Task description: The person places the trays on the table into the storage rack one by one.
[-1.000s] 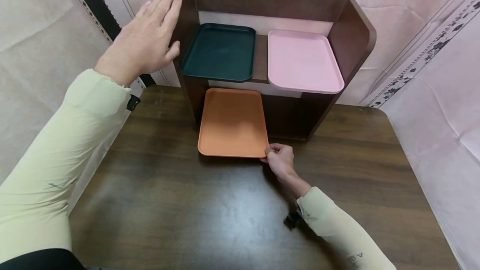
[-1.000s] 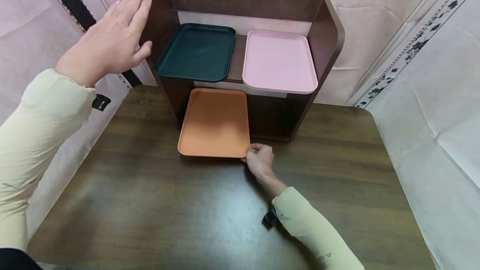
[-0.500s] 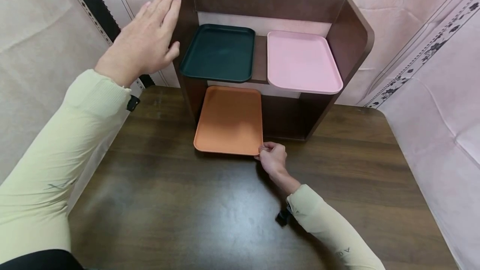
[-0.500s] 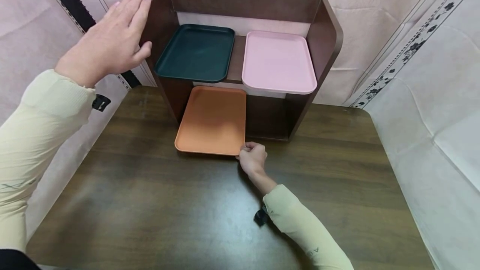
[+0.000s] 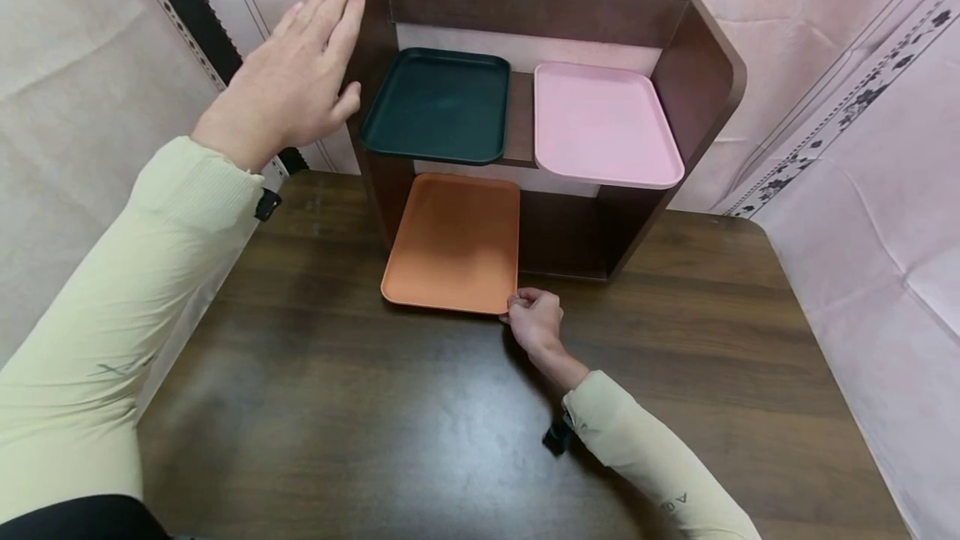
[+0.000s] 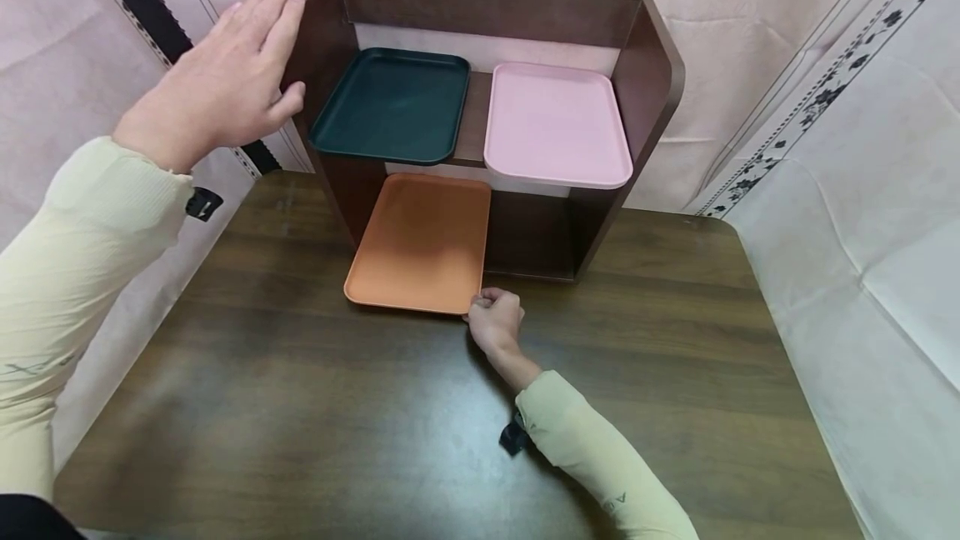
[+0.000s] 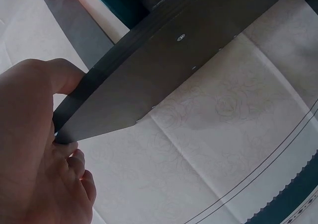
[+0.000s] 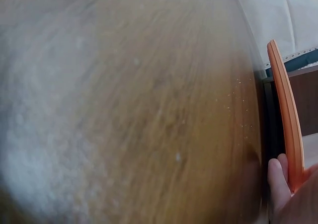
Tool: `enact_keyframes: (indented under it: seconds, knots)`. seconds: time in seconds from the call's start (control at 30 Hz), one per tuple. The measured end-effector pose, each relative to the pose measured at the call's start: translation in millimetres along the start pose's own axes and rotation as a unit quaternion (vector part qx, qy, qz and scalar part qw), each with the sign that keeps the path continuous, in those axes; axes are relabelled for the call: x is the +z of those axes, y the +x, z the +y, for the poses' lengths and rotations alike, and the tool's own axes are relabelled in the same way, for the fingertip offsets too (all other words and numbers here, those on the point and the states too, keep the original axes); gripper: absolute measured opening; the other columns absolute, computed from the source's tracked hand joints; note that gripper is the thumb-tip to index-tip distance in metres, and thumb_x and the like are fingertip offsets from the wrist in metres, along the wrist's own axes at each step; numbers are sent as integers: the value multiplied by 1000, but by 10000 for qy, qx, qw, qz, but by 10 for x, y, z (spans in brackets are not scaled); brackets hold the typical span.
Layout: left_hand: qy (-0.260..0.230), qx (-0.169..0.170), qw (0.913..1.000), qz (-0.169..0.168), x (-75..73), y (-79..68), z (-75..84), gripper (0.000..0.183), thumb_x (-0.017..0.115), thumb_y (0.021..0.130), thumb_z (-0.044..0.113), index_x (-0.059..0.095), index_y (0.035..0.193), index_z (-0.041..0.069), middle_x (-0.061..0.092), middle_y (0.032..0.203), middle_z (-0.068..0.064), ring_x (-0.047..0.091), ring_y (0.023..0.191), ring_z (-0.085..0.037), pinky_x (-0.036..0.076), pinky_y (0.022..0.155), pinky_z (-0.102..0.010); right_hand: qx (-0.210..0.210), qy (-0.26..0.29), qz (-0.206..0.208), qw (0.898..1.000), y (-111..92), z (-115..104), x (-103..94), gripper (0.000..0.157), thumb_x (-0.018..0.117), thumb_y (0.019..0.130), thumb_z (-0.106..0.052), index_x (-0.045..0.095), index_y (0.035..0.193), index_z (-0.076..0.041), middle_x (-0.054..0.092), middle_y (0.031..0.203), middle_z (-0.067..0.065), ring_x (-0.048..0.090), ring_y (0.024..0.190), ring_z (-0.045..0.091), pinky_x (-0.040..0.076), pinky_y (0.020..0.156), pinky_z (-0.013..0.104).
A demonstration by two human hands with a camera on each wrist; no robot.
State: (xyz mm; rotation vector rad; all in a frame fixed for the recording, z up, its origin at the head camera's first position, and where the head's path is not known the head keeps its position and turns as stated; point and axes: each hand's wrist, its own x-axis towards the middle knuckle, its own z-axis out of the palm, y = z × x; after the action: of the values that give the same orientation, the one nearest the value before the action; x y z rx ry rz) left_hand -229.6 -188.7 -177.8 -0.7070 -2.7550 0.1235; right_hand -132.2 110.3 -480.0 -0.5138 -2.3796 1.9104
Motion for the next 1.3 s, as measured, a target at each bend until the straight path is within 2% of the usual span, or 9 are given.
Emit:
enact_keyframes:
  seconds: [0.27,0.53,0.8,1.03,1.1,1.17,1.3]
  knots:
    - [8,7,10000,25,-2,-2,16,79,37,109,28,-7,168,-1,-13,178,-17,-5,167,-37,2,136,-52,207,188,-144,9995,20,24,-32,24,61,98,0,73,117,11,78,104,24,74,69,11,66,69,26]
    - [54,-88,9999,-13,-20,-14,4,79,38,109,28,-7,168,-1,-14,177,-18,-5,167,-38,1,136,-51,487,288,-517,9971,64,22,-63,26,62,100,-2,71,121,11,77,110,25,75,75,13,67,75,28]
    - [60,-67,10000,-8,-11,-19,-10,79,39,109,28,-6,167,-1,-13,177,-18,-5,167,-38,2,136,-52,635,315,-1204,9902,102,-28,-186,26,60,104,-8,70,119,11,73,107,19,76,84,18,67,85,33]
    - [89,6,9999,-97,27,31,-10,79,39,109,28,-7,167,-2,-13,177,-19,-4,166,-39,2,136,-54,471,-381,-1981,9783,93,-126,-389,29,55,107,-14,71,118,6,75,114,23,79,99,29,67,89,37]
    - [143,10,9998,-127,31,51,-11,79,39,109,28,-6,167,-2,-13,177,-20,-4,166,-39,2,136,-54,213,-845,-2159,9725,73,-159,-462,31,52,107,-15,71,121,5,76,119,22,78,104,30,66,91,39]
    - [196,17,9997,-157,33,70,-16,80,39,109,28,-6,167,-2,-12,177,-20,-4,166,-40,2,136,-54,-187,-1511,-2296,9613,50,-207,-554,33,52,108,-20,70,126,2,76,122,20,77,108,31,65,93,41]
    - [309,77,9992,-232,24,103,-33,80,39,109,28,-6,167,-4,-13,176,-22,-4,166,-41,2,136,-55,-1105,-2850,-2381,9219,0,-357,-809,44,52,110,-33,66,139,-3,74,133,17,72,122,32,59,103,49]
